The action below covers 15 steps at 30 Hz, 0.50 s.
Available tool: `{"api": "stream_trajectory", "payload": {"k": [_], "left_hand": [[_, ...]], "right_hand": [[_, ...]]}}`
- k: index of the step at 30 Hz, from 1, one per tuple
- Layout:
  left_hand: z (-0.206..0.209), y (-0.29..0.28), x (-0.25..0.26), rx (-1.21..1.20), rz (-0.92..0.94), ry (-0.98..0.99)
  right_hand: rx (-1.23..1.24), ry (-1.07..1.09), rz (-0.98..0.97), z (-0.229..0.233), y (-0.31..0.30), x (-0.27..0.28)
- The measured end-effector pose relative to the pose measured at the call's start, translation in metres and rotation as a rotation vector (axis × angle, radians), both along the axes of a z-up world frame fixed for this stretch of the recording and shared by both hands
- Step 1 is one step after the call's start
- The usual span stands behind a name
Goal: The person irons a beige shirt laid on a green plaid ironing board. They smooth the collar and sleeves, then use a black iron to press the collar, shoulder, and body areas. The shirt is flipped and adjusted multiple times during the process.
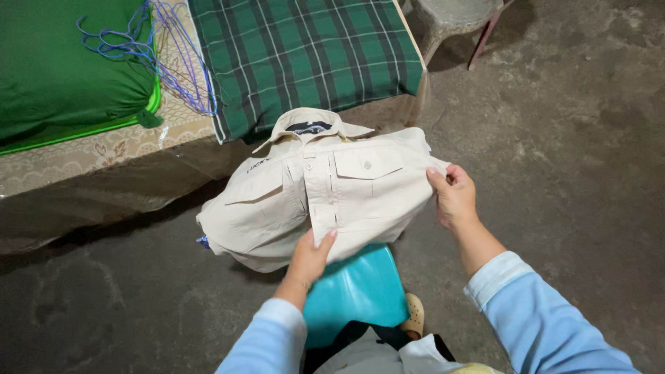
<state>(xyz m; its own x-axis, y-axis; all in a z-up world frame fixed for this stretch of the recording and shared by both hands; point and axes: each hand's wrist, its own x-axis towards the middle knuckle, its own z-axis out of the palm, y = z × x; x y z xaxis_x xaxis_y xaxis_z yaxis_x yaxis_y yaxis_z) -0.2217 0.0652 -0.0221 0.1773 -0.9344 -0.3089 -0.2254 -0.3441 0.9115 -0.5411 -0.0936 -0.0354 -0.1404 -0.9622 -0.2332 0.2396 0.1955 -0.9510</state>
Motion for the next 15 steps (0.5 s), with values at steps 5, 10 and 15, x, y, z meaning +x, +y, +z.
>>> {"api": "stream_trajectory", "payload": {"k": [5, 10, 15], "left_hand": [[0.040, 0.022, -0.003, -0.058, 0.113, 0.012], [0.057, 0.018, 0.009, 0.023, 0.085, -0.135], [0.033, 0.013, 0.015, 0.185, 0.004, -0.501]], "right_hand": [[-0.020, 0.119, 0.069, 0.003, -0.001, 0.002], [0.127, 0.336, 0.047, 0.002, -0.004, 0.008], [-0.029, 0.089, -0.009, 0.002, -0.008, 0.006]]}}
